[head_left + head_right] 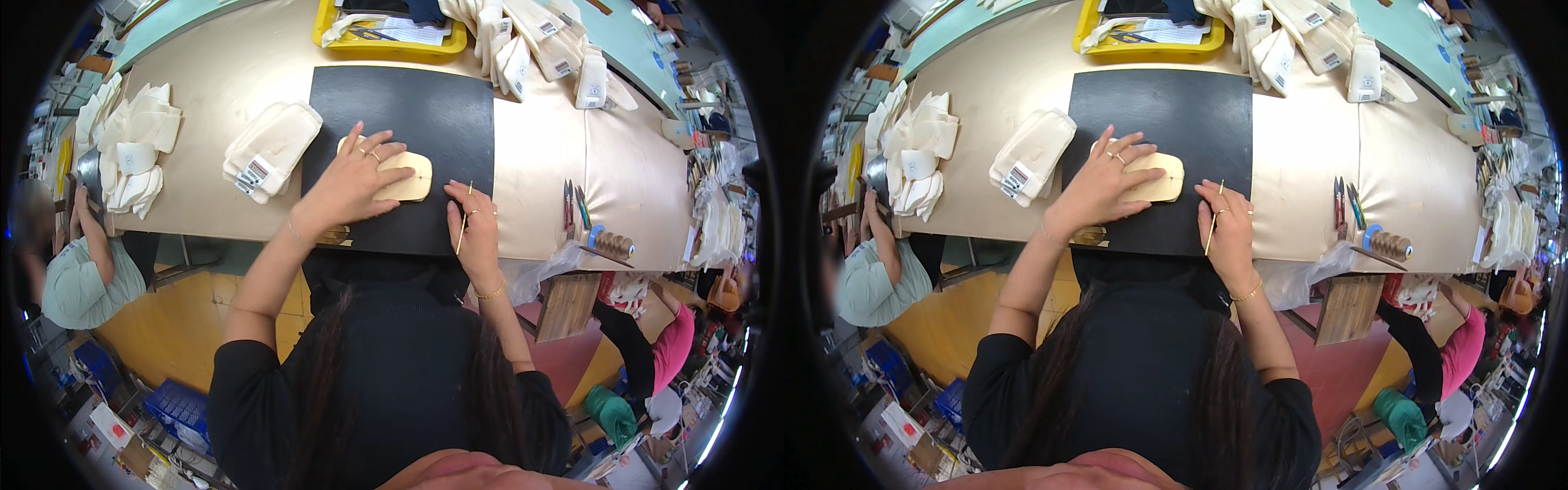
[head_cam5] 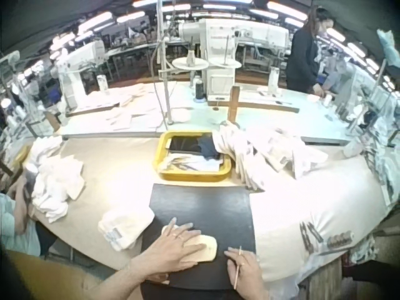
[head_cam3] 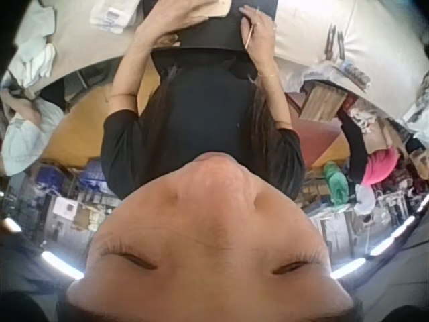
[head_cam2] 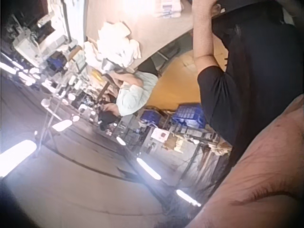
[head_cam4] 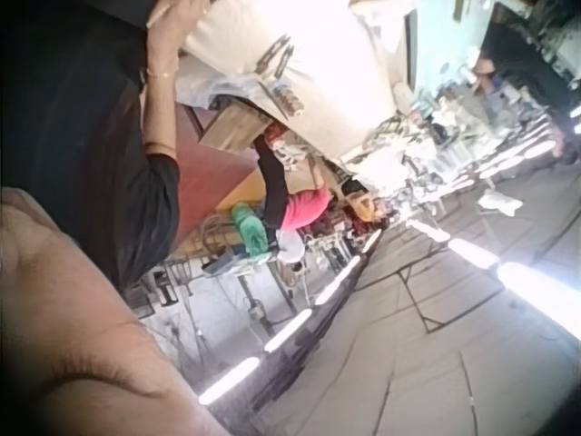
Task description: The person repeatedly picks up small white fabric pieces, aligns them on a black mat, and uses a wooden stick to press or mark the edges. Finished pieces are placed into a clear plastic bag on the table.
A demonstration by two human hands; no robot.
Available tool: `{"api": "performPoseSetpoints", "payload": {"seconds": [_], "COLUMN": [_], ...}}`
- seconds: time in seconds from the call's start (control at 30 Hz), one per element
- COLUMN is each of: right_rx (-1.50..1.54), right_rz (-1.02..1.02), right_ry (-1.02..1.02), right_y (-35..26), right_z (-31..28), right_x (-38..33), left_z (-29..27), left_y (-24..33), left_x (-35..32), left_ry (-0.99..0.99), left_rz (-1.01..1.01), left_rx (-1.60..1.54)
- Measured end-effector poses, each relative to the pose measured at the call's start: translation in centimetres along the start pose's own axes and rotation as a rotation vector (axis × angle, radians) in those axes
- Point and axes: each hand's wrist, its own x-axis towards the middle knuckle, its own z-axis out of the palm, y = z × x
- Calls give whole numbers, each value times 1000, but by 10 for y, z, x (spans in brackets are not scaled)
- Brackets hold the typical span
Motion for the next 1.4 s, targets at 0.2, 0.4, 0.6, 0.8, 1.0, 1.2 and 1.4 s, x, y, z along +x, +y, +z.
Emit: {"api": "performPoseSetpoints", "payload": {"seconds": [0.2, 0.4, 0.6, 0.8, 1.0, 1.2, 1.4], "right_rx": [29, 49, 37, 26, 24, 215, 367], "right_rz": [-22, -65, -88, -77, -86, 89, 219], "right_ry": [20, 37, 4, -13, -22, -5, -93], "right_y": [-1, 4, 7, 10, 9, 2, -6], "right_z": [4, 10, 14, 14, 15, 0, 5], "right_x": [0, 7, 10, 7, 8, 22, 50], "left_z": [5, 21, 26, 28, 28, 29, 28], "left_y": [4, 31, 30, 33, 41, 45, 53], "left_x": [-4, -20, -18, -12, -9, -7, -4], "left_ry": [-63, 127, 133, 92, 100, 66, 12], "left_rz": [-140, -266, -201, -229, -261, -288, -338], "left_rx": [-66, 37, -33, -22, 8, 40, 105]}}
